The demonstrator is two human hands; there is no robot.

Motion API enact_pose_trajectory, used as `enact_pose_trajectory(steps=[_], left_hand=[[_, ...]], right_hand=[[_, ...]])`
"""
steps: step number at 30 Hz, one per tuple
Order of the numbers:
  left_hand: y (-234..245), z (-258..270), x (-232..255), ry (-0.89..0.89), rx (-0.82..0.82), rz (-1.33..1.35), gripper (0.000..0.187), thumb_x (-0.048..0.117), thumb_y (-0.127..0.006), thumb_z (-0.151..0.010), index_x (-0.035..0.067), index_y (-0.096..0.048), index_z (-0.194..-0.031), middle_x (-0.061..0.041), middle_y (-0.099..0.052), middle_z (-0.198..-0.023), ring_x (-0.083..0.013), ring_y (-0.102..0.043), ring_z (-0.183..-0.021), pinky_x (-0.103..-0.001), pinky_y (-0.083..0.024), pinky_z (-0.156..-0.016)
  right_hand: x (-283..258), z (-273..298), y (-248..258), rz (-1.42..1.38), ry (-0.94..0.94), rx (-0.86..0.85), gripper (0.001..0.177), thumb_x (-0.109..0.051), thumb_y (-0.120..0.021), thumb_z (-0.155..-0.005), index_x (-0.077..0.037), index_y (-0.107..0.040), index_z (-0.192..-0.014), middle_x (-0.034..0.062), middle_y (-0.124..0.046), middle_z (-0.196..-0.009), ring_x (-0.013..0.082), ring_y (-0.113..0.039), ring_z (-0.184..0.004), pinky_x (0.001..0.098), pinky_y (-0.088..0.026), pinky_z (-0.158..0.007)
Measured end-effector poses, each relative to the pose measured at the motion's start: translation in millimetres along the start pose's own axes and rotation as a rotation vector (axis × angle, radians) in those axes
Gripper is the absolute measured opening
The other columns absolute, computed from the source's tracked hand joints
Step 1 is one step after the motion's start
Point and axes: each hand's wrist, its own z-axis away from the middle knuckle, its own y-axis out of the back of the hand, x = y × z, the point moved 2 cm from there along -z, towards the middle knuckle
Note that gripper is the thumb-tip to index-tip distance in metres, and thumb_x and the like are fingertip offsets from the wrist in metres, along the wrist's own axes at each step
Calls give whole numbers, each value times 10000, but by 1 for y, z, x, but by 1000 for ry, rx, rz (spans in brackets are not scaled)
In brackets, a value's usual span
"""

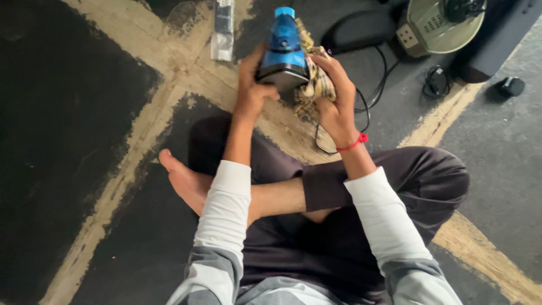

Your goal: The person sits on the floor and wipes a blue electric iron with a checkered cloth, cleaning the soleplate and body. They then wipe the iron's power cord and place the iron into a cardboard box.

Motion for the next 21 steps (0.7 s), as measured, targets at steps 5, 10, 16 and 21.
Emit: enact_pose_trajectory(steps=[5, 10, 16, 21], left_hand=[[-7, 1, -7, -134, -92, -132, 910, -22, -627, -495, -124, -557, -1396, -197, -537, -1470, -294, -572, -1306, -360, -542, -970], [-18, 8, 15, 127, -53, 82, 932, 23, -603, -469, -87, -548, -1393, -106, -544, -1440, -293, -690, -1049, -334, -576, -649], [-2, 6, 15, -61, -126, 142, 975, 61, -631, -485, -73, -567, -1449, -134, -648, -1316, -252, -666, -1189, -332, -581, -959], [15, 10, -11, 18, -52, 311, 947, 61, -614, -462, -40, -558, -1401, -111, -673, -1222, -245, -636, -1102, -293, -532, -918]], right_hand=[[-38, 4, 9, 61, 121, 22, 662, -5, -522, -687, 12, -617, -1342, 221, -599, -1441, 361, -573, -1347, 366, -404, -1194], [-22, -2, 8, -79, 46, -28, 700, -44, -556, -734, -4, -545, -1433, 183, -582, -1427, 326, -546, -1350, 340, -377, -1217], [5, -3, 2, -82, -42, -179, 795, -79, -703, -681, -15, -504, -1449, 161, -564, -1410, 306, -545, -1380, 365, -381, -1223], [6, -2, 1, 118, 56, -180, 897, -117, -894, -671, -34, -499, -1472, 168, -565, -1439, 355, -523, -1383, 427, -408, -1198]])
